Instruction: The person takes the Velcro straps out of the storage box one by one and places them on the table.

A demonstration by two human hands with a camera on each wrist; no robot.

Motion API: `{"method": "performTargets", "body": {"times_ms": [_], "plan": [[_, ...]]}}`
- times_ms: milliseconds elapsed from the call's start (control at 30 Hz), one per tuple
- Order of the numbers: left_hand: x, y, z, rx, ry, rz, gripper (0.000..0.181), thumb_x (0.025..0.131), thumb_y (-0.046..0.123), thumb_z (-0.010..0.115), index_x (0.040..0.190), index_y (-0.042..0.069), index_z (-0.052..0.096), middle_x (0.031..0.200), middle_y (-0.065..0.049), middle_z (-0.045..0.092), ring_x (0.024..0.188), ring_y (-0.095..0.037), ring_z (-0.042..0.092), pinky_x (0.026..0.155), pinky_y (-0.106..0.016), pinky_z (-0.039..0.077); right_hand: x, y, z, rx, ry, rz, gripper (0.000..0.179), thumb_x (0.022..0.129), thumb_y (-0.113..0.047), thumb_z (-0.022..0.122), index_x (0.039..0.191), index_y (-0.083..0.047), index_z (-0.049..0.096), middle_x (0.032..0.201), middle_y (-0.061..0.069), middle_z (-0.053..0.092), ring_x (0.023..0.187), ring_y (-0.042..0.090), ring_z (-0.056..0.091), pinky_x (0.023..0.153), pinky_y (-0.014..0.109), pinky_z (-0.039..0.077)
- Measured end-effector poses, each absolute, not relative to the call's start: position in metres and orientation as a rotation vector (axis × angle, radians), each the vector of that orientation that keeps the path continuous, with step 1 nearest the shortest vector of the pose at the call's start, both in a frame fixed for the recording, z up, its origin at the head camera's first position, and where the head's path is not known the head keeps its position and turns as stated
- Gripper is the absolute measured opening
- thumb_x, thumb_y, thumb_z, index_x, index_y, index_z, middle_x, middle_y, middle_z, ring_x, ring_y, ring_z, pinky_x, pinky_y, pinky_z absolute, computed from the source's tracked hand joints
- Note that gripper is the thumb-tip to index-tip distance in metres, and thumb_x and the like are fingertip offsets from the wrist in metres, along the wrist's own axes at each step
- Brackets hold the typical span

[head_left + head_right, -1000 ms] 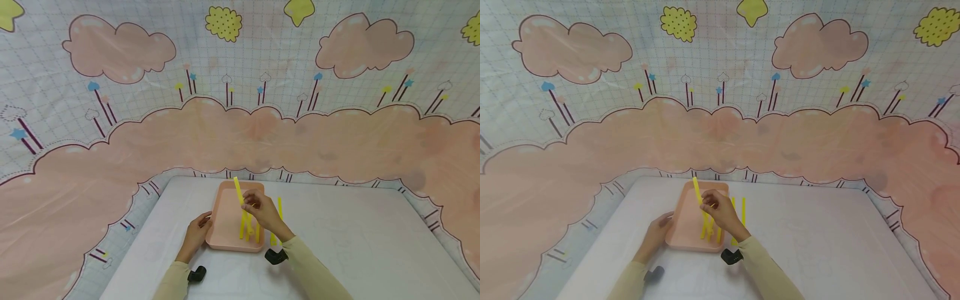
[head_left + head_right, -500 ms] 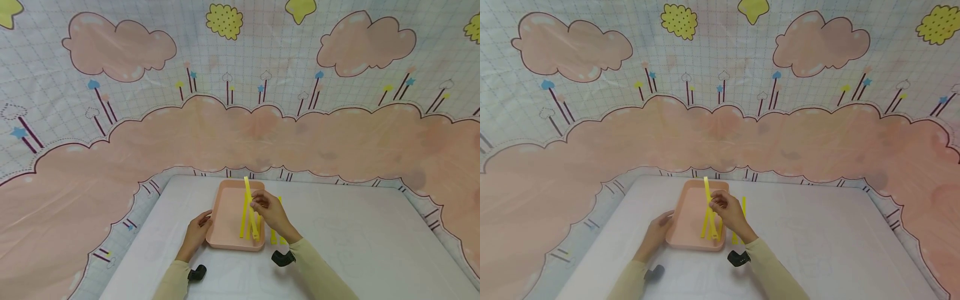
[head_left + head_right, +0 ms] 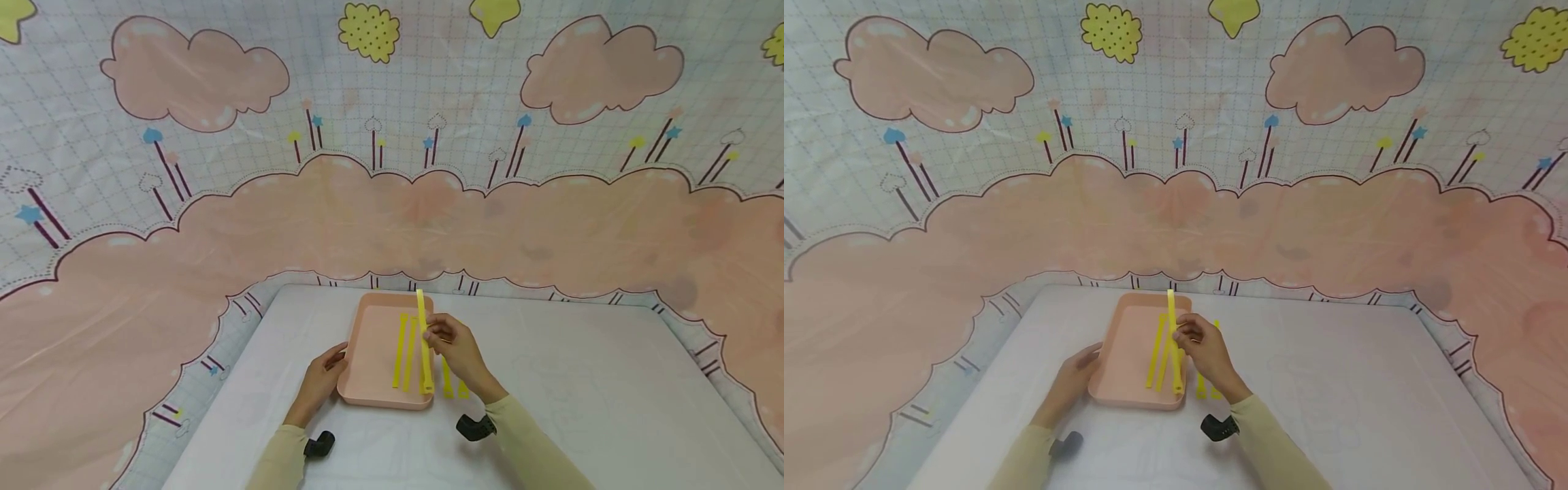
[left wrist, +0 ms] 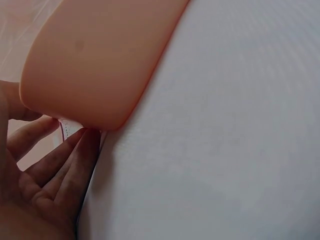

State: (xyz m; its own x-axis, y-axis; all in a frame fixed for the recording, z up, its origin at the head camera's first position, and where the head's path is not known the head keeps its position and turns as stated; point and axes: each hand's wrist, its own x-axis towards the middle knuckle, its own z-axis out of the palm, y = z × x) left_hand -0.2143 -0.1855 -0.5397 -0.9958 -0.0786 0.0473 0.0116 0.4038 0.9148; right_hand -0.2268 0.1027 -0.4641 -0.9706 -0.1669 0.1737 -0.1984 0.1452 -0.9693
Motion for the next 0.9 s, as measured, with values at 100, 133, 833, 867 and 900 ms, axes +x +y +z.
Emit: {"method": "performTargets", "body": {"times_ms": [100,133,833,867,900], "plan": [[-0.214,-0.185,-0.538,0.078,-2.562,-1.683,0.042,0.095,0.008,0.059,0.137,0.01,0.058,0.126,-0.023,0.064,0.118,-0.034,0.062,0.101,-0.046,0.05,-0.227,0.106,-0.464,0.359,-2.364,1.992,0.023,0.094,-0.008,0.065,0.115,-0.002,0.061,0.096,0.015,0.064,0.076,0.011,0.06,0.063,0.021,0.049],[-0.214,-0.186,-0.538,0.083,-2.561,-1.689,0.042,0.095,0.008,0.059,0.137,0.01,0.058,0.127,-0.022,0.064,0.118,-0.034,0.061,0.101,-0.046,0.049,-0.227,0.107,-0.464,0.353,-2.365,1.99,0.022,0.094,-0.007,0.065,0.115,-0.002,0.061,0.096,0.015,0.064,0.076,0.011,0.059,0.063,0.02,0.049],[-0.212,-0.189,-0.544,0.064,-2.557,-1.733,0.043,0.097,0.013,0.059,0.14,0.012,0.056,0.132,-0.024,0.061,0.124,-0.037,0.058,0.106,-0.049,0.046,-0.222,0.137,-0.464,0.212,-2.373,2.08,0.032,0.095,-0.012,0.065,0.124,-0.001,0.058,0.094,0.011,0.064,0.078,0.016,0.059,0.067,0.026,0.051],[-0.212,-0.188,-0.544,0.065,-2.556,-1.738,0.043,0.097,0.013,0.059,0.14,0.012,0.056,0.132,-0.024,0.061,0.124,-0.037,0.058,0.106,-0.049,0.046,-0.222,0.139,-0.465,0.203,-2.373,2.079,0.032,0.095,-0.012,0.065,0.124,-0.001,0.058,0.095,0.012,0.064,0.078,0.016,0.059,0.067,0.026,0.051],[-0.212,-0.188,-0.543,0.054,-2.562,-1.725,0.042,0.098,0.013,0.058,0.14,0.011,0.056,0.132,-0.024,0.061,0.124,-0.037,0.058,0.106,-0.049,0.046,-0.221,0.141,-0.465,0.198,-2.37,2.079,0.032,0.095,-0.011,0.065,0.124,-0.001,0.058,0.095,0.013,0.064,0.077,0.016,0.059,0.067,0.026,0.051]]}}
